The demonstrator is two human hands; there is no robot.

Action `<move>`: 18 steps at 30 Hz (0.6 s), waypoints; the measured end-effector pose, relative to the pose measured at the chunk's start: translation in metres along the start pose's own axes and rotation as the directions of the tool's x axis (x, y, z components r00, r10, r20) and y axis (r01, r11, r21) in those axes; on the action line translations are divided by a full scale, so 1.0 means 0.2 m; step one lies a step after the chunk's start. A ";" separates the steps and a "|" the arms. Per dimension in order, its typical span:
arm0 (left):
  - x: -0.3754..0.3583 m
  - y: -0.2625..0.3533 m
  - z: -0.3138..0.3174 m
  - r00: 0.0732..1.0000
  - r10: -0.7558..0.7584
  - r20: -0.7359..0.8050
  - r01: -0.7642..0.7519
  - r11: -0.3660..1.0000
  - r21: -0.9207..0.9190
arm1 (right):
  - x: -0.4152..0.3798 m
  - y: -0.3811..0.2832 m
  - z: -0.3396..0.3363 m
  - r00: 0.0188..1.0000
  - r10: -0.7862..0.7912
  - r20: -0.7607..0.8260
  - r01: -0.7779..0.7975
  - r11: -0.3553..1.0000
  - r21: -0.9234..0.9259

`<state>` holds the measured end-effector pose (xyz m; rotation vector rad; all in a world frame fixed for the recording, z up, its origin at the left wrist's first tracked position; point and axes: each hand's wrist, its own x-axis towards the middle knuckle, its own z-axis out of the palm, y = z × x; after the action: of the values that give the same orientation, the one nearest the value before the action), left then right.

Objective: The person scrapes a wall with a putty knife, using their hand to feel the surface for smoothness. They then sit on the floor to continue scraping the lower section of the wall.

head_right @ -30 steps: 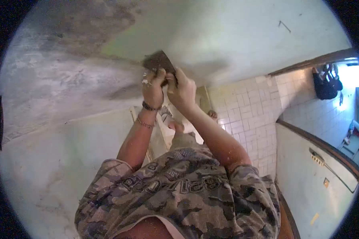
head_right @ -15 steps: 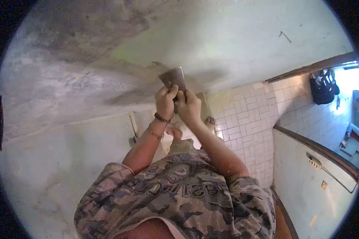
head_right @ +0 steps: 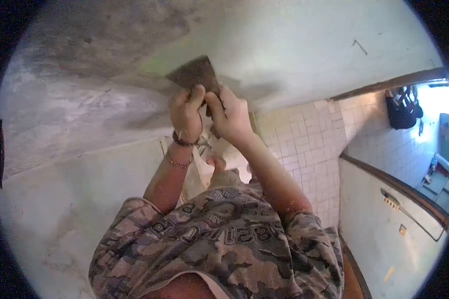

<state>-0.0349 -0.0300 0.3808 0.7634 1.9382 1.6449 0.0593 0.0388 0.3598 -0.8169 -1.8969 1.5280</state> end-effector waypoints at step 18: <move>-0.07 -0.10 0.08 0.999 0.013 0.043 -0.003 0.975 -0.224 | -0.01 -0.03 0.02 0.979 -0.202 -0.004 0.202 0.977 -0.066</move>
<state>-0.0165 -0.0307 0.3589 0.7125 1.6852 1.7982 0.0563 0.0340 0.3658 -0.6362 -1.9652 1.3423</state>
